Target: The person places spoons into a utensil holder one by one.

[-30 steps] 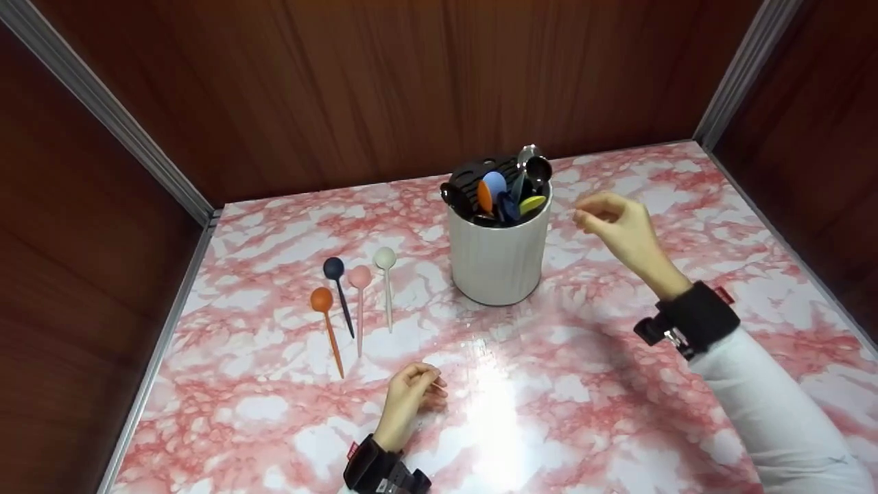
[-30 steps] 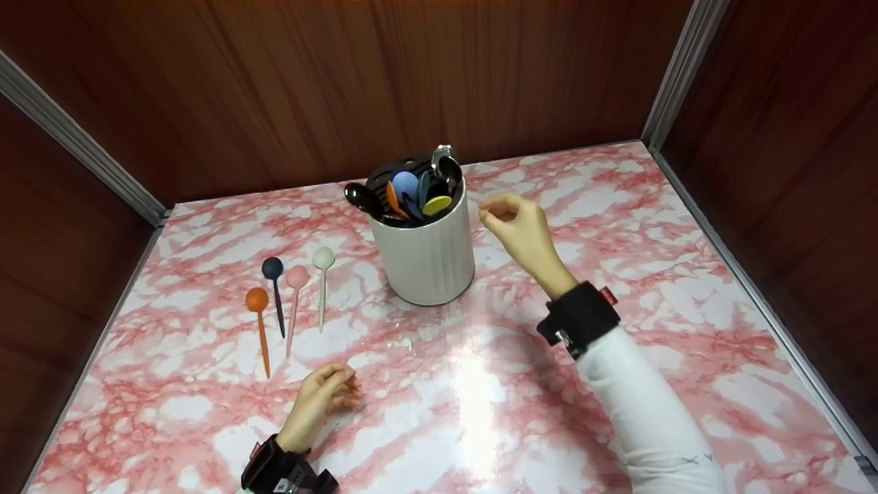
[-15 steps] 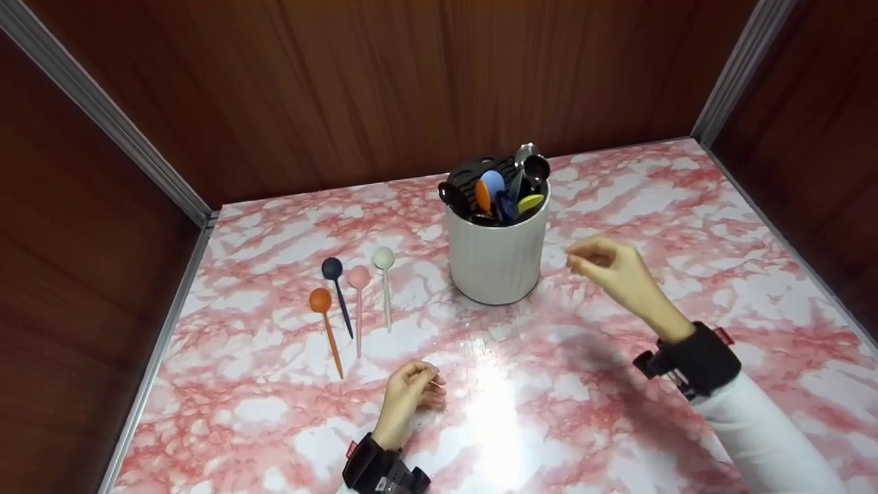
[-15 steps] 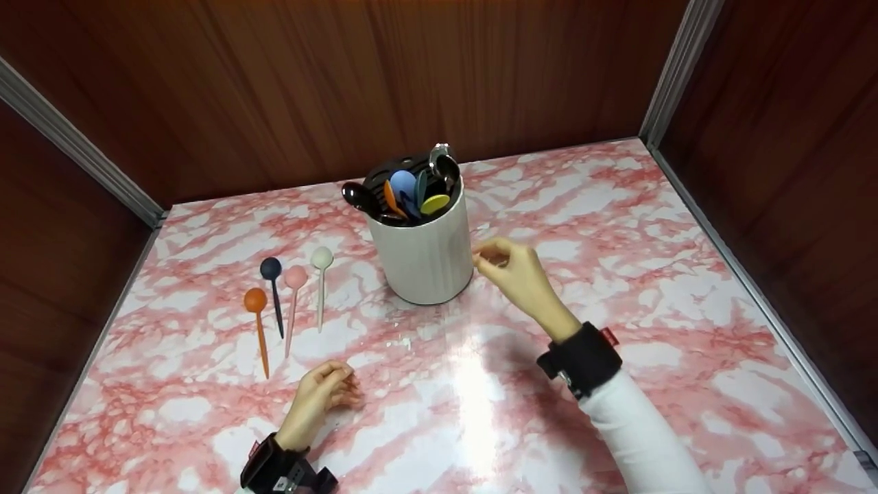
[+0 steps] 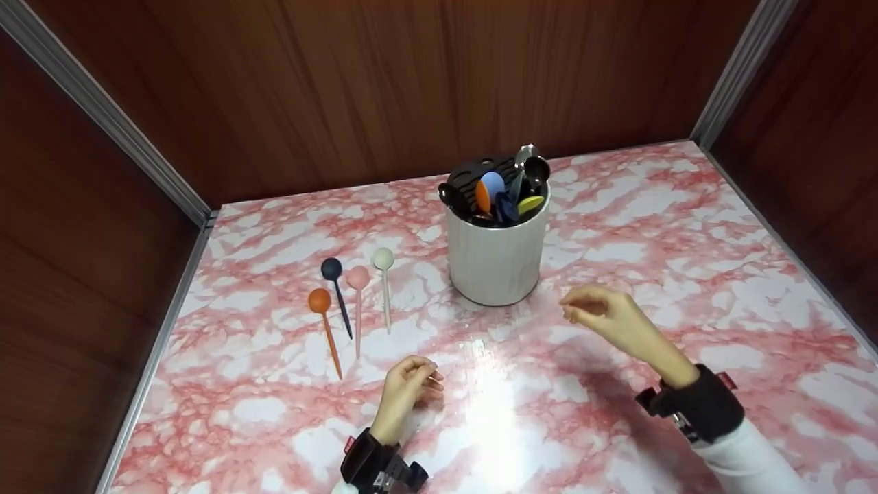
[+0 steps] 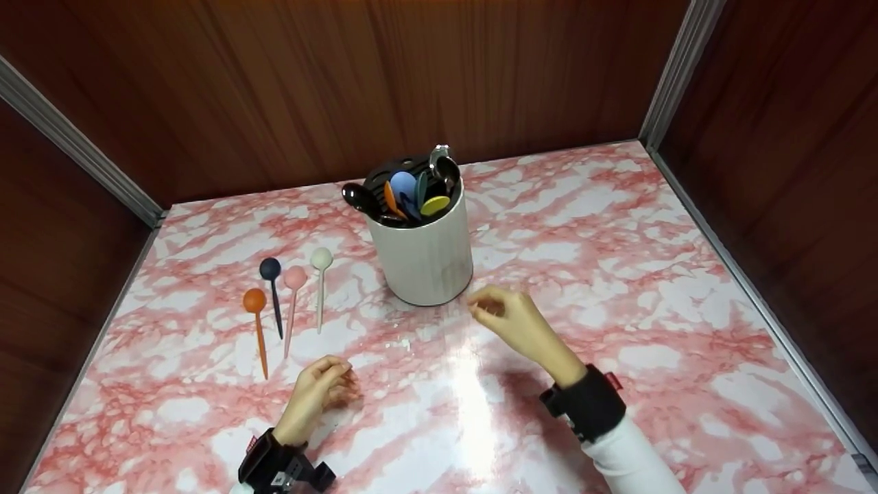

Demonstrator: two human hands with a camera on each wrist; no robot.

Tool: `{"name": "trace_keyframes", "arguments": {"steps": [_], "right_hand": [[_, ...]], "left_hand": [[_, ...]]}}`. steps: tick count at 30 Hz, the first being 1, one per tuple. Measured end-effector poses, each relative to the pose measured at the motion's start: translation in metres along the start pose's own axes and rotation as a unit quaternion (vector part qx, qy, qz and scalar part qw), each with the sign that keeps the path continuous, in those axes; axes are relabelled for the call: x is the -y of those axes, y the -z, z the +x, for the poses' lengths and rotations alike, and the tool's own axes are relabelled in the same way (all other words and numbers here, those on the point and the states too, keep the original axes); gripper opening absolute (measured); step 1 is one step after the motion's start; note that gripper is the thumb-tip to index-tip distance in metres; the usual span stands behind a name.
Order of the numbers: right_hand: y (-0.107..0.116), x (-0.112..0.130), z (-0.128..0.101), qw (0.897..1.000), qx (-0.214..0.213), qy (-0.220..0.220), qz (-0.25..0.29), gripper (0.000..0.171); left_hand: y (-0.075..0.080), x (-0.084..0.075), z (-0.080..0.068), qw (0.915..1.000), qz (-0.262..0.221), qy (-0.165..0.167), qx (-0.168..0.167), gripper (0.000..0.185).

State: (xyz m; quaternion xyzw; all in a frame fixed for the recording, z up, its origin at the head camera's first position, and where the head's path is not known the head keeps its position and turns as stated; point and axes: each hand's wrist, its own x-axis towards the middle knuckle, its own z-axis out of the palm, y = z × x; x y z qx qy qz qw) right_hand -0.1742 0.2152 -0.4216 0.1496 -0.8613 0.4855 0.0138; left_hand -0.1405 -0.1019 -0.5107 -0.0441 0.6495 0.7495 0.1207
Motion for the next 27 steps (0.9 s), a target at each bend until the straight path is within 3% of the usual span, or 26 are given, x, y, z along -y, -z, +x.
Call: {"name": "trace_keyframes", "arguments": {"steps": [6,15,27], "right_hand": [[-0.004,-0.008,-0.012,1.000,0.013,-0.021,0.017,0.021],[-0.007,-0.016,-0.024,0.999,0.026,-0.025,0.012,0.023],[-0.006,-0.024,-0.033,0.999,0.042,-0.029,0.015,0.025]], "left_hand": [[0.003,-0.007,0.002,1.0000,0.003,0.002,-0.002,0.012],[0.012,-0.022,0.015,0.9993,0.027,-0.022,-0.011,0.021],[0.036,-0.053,0.059,0.9903,0.107,-0.031,-0.083,0.020]]}}
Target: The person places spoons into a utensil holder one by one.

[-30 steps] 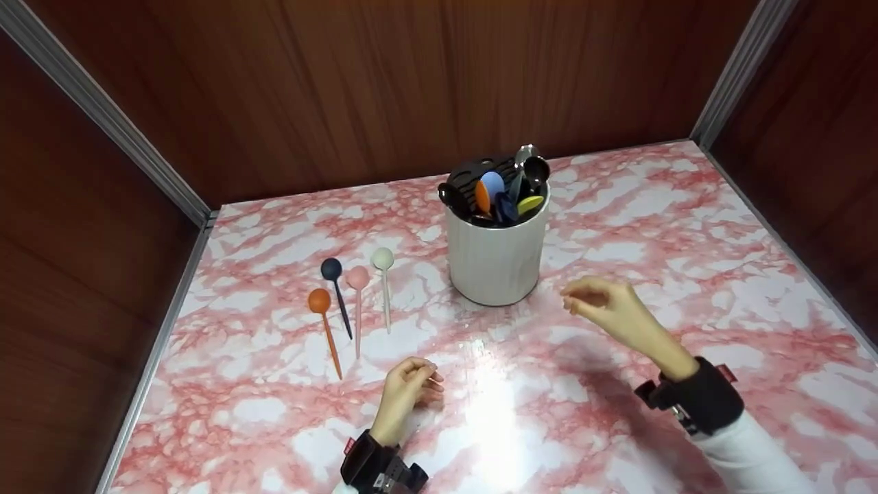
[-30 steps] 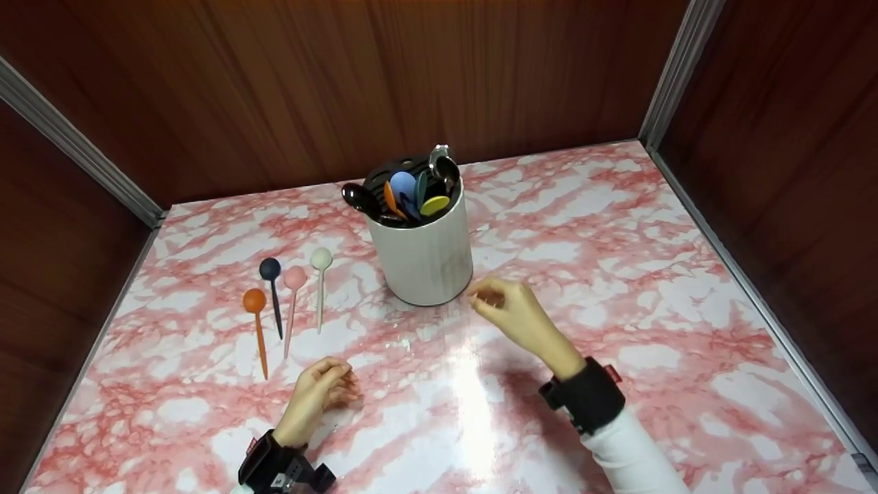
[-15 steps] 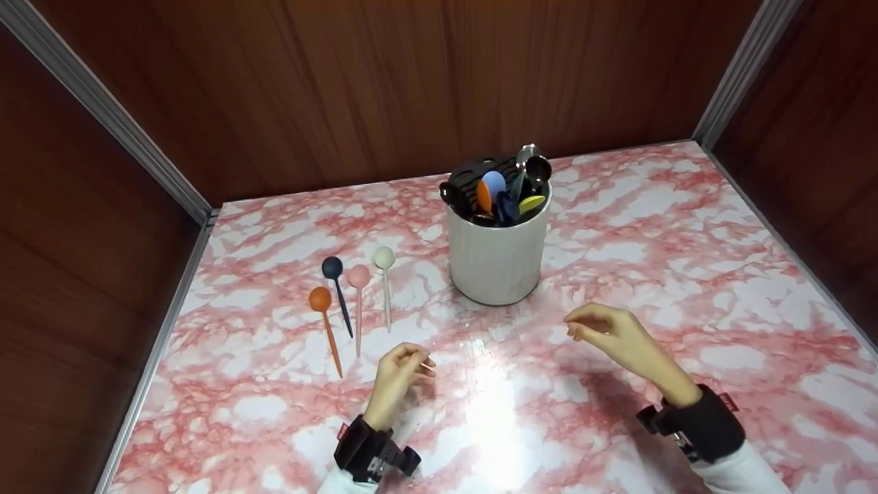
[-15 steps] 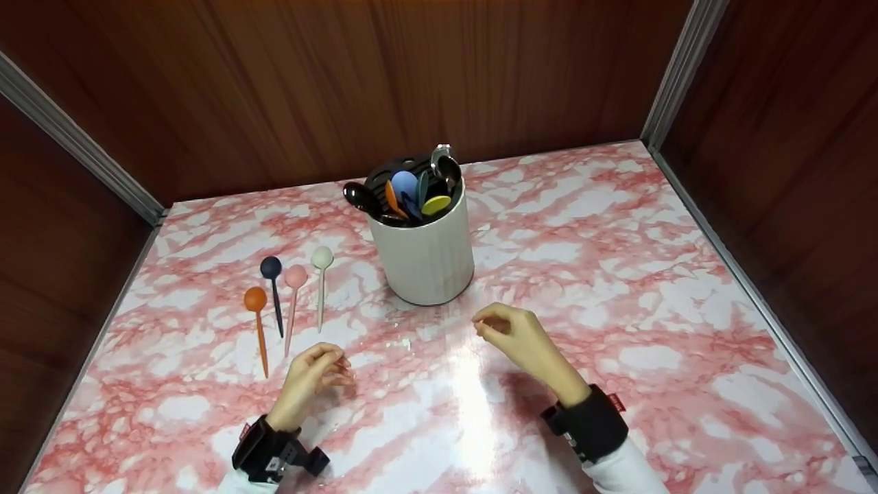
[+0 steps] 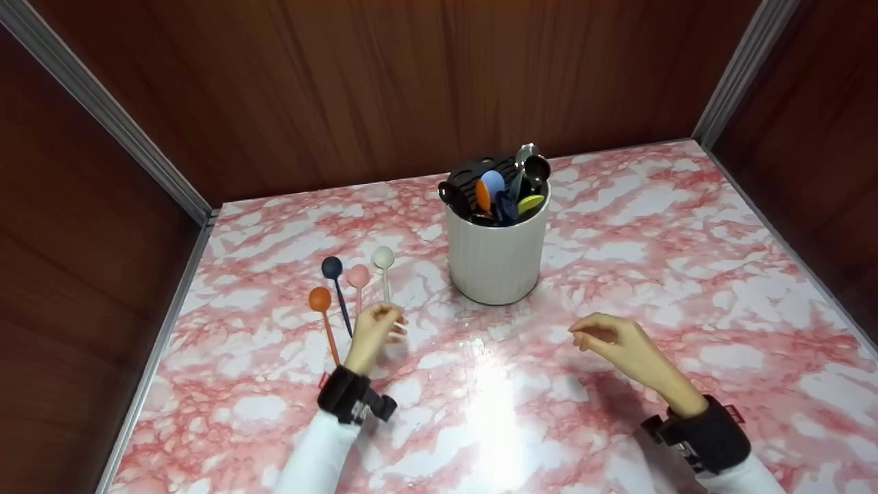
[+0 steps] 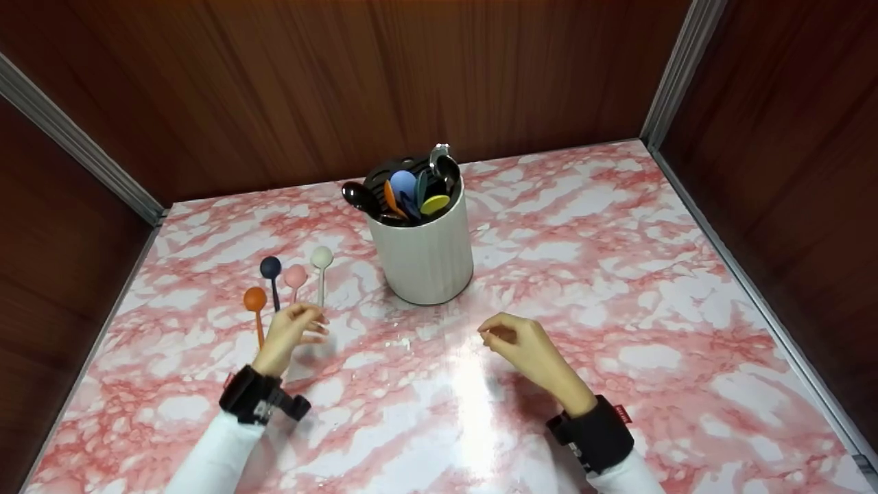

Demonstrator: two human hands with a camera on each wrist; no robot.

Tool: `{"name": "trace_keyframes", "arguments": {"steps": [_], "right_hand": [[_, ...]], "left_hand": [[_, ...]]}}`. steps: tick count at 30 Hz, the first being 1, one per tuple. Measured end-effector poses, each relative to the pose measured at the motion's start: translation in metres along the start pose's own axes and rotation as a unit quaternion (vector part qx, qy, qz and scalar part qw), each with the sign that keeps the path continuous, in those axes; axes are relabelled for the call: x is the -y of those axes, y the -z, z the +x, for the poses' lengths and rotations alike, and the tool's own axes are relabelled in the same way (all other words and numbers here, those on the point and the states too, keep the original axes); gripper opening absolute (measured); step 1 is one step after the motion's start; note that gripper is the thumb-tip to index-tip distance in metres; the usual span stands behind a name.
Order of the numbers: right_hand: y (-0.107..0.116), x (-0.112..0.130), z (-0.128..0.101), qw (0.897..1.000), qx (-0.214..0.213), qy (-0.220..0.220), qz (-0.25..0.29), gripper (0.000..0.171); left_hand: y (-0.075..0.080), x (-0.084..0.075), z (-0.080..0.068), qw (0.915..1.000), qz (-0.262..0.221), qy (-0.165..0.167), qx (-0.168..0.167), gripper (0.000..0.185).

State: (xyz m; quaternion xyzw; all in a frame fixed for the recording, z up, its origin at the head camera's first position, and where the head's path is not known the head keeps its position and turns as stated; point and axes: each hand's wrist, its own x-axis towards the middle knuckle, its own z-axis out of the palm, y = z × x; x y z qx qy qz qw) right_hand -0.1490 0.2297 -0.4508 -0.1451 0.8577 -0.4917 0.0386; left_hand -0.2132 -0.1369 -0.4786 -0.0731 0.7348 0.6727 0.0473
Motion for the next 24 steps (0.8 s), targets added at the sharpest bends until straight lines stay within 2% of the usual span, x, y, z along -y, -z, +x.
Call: {"name": "trace_keyframes", "arguments": {"steps": [8,11,14,16,20,24], "right_hand": [[0.001,-0.003,-0.004,1.000,-0.003,0.002,0.002,0.025],[0.001,-0.004,-0.006,1.000,-0.002,0.000,0.004,0.026],[0.002,-0.005,-0.008,1.000,0.001,-0.006,0.007,0.026],[0.002,-0.006,-0.009,1.000,0.003,-0.008,0.009,0.027],[0.003,-0.007,-0.009,1.000,0.007,-0.012,0.020,0.028],[0.005,-0.008,-0.011,1.000,0.008,-0.017,0.024,0.028]], "left_hand": [[0.007,-0.014,0.034,0.9983,0.045,0.013,-0.036,0.021],[0.008,-0.015,0.045,0.9965,0.063,0.020,-0.053,0.019],[0.008,-0.014,0.058,0.9930,0.097,0.013,-0.067,0.019],[0.009,-0.012,0.067,0.9884,0.131,0.008,-0.076,0.020],[0.012,-0.011,0.080,0.9741,0.203,-0.031,-0.095,0.019],[0.015,-0.012,0.089,0.9592,0.259,-0.028,-0.110,0.017]]}}
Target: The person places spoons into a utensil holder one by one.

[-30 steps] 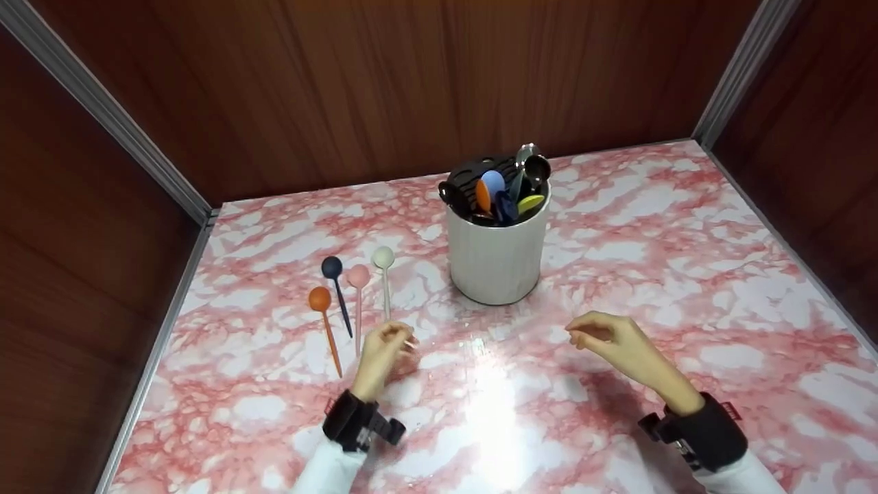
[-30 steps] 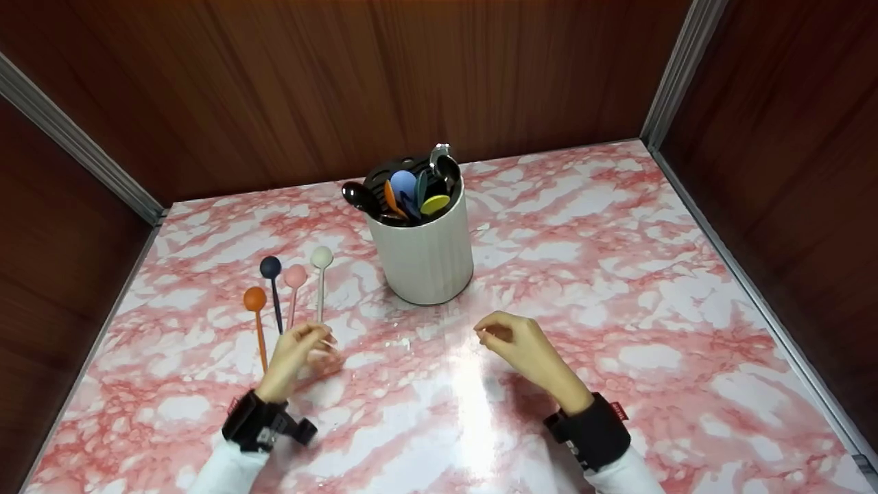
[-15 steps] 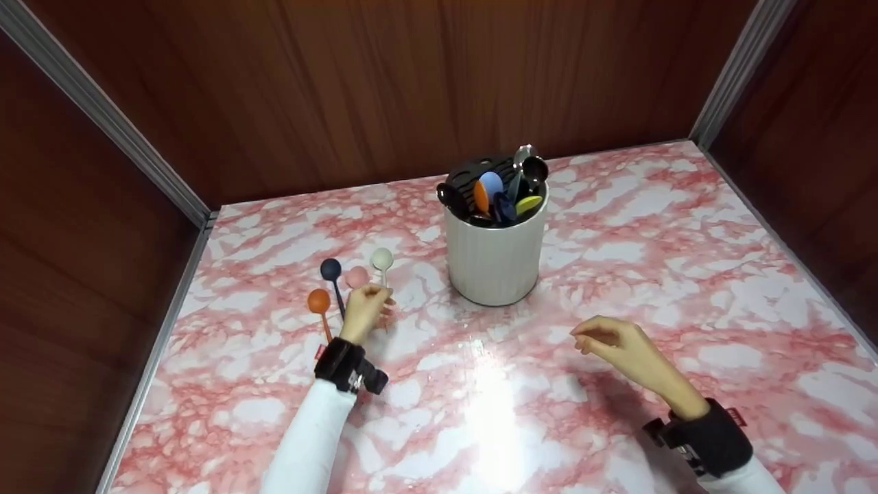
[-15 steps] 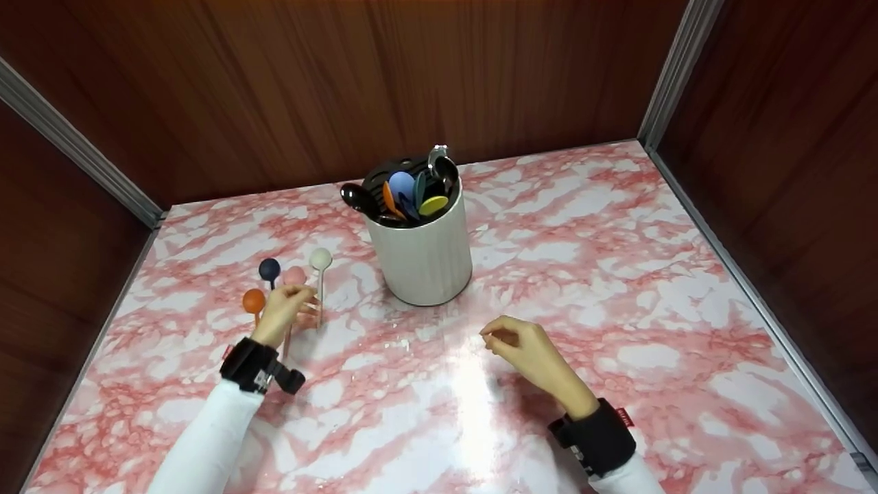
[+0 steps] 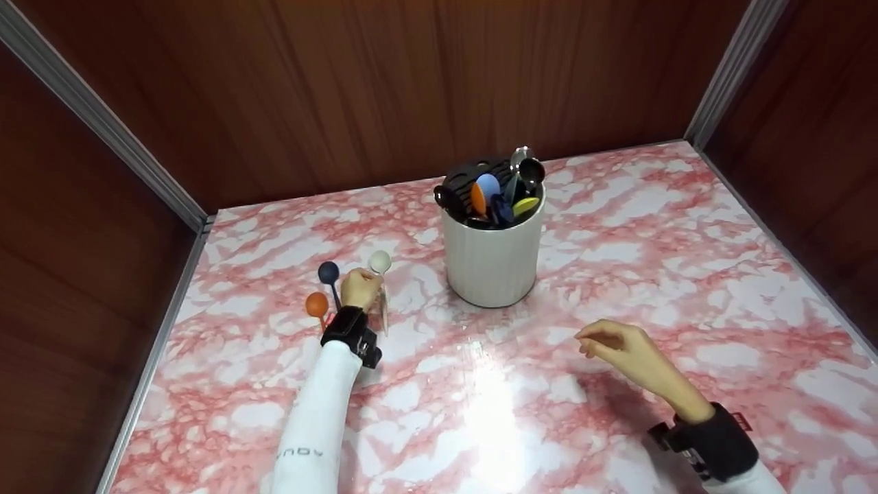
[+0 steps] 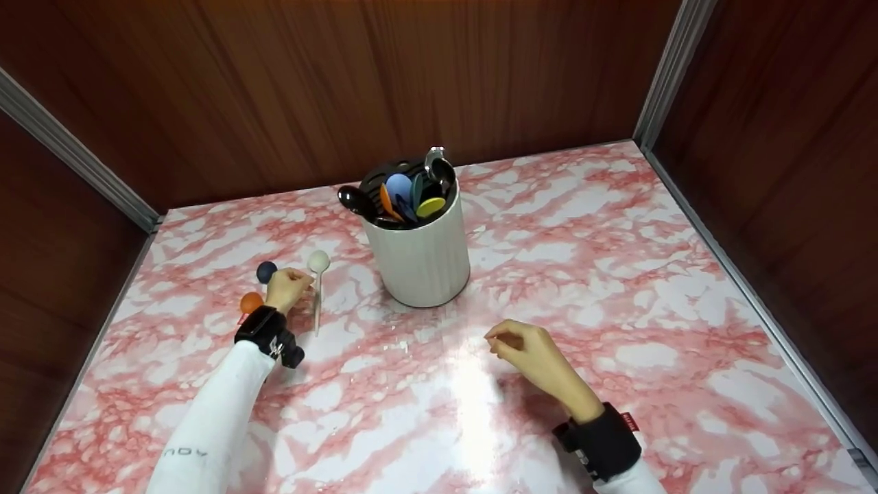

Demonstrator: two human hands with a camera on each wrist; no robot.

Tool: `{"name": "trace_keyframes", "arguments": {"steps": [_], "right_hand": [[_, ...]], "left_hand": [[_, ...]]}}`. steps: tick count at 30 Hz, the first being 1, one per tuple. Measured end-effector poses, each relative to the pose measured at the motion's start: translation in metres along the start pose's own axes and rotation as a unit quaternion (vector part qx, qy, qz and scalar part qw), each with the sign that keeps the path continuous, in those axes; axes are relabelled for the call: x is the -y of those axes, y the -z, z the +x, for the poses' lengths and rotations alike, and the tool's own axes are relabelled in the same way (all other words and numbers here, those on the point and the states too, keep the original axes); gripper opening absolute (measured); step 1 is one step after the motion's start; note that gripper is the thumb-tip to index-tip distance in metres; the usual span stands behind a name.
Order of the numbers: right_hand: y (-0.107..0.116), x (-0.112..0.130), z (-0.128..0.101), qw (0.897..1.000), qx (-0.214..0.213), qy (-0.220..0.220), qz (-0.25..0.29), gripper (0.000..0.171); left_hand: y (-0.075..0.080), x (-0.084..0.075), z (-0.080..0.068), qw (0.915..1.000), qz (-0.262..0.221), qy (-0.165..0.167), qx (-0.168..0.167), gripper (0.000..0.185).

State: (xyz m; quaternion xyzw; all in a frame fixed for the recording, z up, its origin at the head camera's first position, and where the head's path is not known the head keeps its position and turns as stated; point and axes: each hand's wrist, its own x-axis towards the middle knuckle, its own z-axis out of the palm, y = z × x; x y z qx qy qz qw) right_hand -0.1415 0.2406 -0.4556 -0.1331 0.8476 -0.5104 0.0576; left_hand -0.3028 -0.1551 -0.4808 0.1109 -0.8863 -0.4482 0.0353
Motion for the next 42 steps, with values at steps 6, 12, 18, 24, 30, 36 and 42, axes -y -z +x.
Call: {"name": "trace_keyframes", "arguments": {"steps": [6,12,18,24,30,36,42], "right_hand": [[0.001,-0.002,-0.002,1.000,0.002,-0.004,-0.006,0.029],[0.002,-0.005,-0.003,1.000,0.001,-0.002,-0.006,0.028],[0.003,-0.006,-0.005,1.000,0.001,-0.007,-0.001,0.027],[0.002,-0.008,-0.007,1.000,0.000,-0.010,-0.002,0.027],[0.001,-0.010,-0.007,1.000,-0.007,-0.004,-0.008,0.026],[0.001,-0.011,-0.008,1.000,0.000,-0.016,0.007,0.029],[0.002,-0.010,-0.007,0.999,0.003,-0.026,0.018,0.031]], "left_hand": [[-0.032,0.062,0.061,0.9981,0.043,-0.036,-0.024,0.012],[-0.095,0.164,0.151,0.9874,0.103,-0.079,-0.091,0.008],[-0.099,0.162,0.145,0.9780,0.111,-0.131,-0.118,0.005],[-0.096,0.157,0.141,0.9735,0.133,-0.152,-0.107,0.014],[-0.139,0.228,0.209,0.9792,0.141,-0.120,-0.082,0.022],[-0.160,0.268,0.252,0.9903,0.123,-0.034,-0.056,0.027],[-0.148,0.240,0.232,0.9968,0.072,0.019,-0.030,0.031]]}}
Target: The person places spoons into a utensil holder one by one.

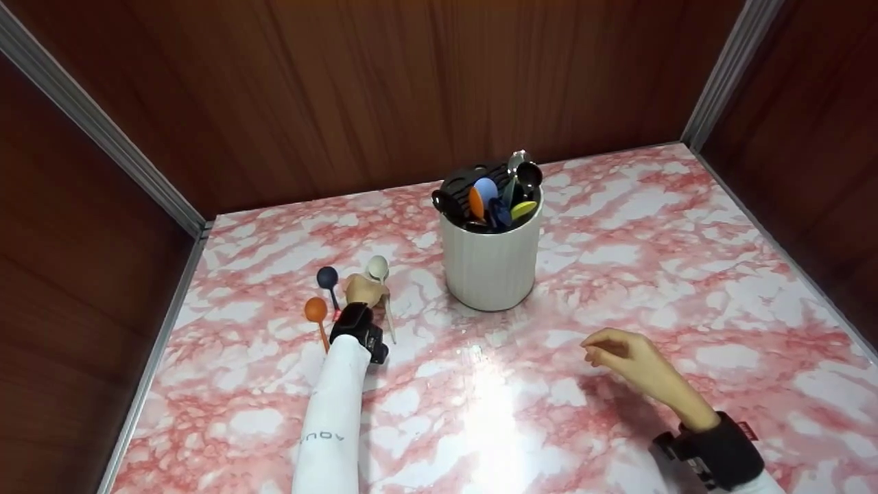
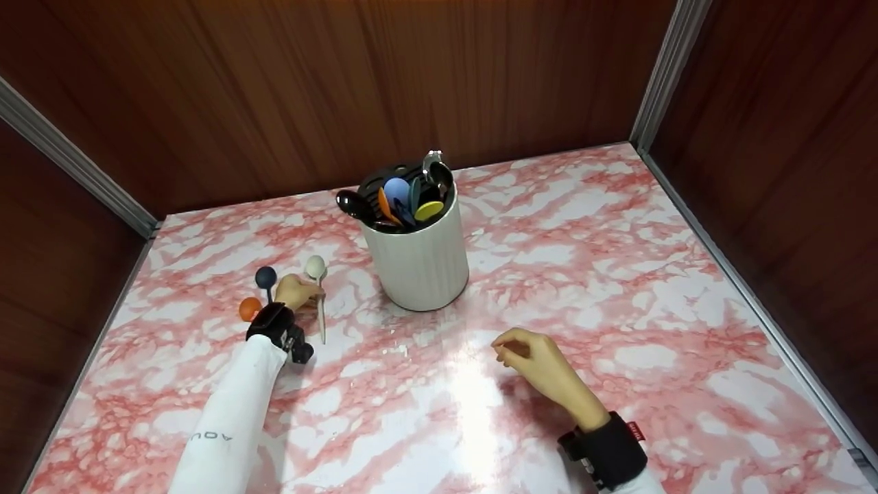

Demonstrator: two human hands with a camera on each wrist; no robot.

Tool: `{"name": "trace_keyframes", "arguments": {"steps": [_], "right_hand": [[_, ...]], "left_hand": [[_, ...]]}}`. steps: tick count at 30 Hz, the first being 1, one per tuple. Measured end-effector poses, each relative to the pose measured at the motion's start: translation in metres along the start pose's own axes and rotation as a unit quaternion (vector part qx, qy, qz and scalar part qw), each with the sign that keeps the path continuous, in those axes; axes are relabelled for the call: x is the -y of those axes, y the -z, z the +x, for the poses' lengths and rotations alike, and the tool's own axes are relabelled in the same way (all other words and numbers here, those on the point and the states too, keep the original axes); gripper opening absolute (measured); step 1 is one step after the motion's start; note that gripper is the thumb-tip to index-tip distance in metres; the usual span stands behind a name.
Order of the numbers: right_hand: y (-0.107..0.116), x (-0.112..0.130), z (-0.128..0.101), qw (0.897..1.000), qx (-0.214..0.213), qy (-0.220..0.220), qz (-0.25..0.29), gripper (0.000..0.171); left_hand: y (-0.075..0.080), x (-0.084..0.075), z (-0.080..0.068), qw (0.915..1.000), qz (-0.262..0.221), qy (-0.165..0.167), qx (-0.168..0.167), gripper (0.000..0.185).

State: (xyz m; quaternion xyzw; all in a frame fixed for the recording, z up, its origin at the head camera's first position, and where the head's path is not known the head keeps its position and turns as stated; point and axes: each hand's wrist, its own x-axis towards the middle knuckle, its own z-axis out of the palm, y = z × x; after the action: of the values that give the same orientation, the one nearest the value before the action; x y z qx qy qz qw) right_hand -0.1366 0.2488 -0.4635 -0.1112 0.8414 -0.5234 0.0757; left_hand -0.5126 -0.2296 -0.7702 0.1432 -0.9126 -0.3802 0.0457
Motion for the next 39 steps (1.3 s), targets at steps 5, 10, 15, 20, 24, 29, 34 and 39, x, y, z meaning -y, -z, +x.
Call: {"name": "trace_keyframes", "arguments": {"steps": [5,10,15,20,24,29,34,39], "right_hand": [[-0.001,0.000,0.000,1.000,0.000,0.000,0.001,0.030],[-0.002,-0.001,0.001,1.000,-0.004,0.004,0.000,0.030],[-0.002,-0.002,0.001,1.000,-0.008,0.010,-0.002,0.028],[-0.003,-0.002,0.001,1.000,-0.009,0.023,0.004,0.026],[-0.003,-0.002,0.001,0.999,-0.005,0.043,0.013,0.025],[-0.004,-0.001,0.002,0.999,-0.003,0.049,0.024,0.024],[-0.004,-0.001,0.003,0.999,0.000,0.039,0.013,0.026],[-0.005,0.000,0.004,1.000,-0.003,0.027,-0.005,0.027]], "left_hand": [[0.048,-0.055,-0.060,0.9965,-0.077,0.010,0.032,0.025],[0.080,-0.090,-0.099,0.9727,-0.211,0.000,0.097,0.018],[0.101,-0.116,-0.130,0.9368,-0.322,-0.009,0.137,0.021],[0.093,-0.110,-0.123,0.9190,-0.363,0.004,0.155,0.018],[0.123,-0.140,-0.155,0.9151,-0.378,0.017,0.140,0.019],[0.185,-0.208,-0.229,0.9138,-0.378,0.077,0.128,0.018],[0.208,-0.231,-0.263,0.8966,-0.403,0.070,0.169,0.017],[0.206,-0.237,-0.283,0.8995,-0.392,0.081,0.176,0.018]]}}
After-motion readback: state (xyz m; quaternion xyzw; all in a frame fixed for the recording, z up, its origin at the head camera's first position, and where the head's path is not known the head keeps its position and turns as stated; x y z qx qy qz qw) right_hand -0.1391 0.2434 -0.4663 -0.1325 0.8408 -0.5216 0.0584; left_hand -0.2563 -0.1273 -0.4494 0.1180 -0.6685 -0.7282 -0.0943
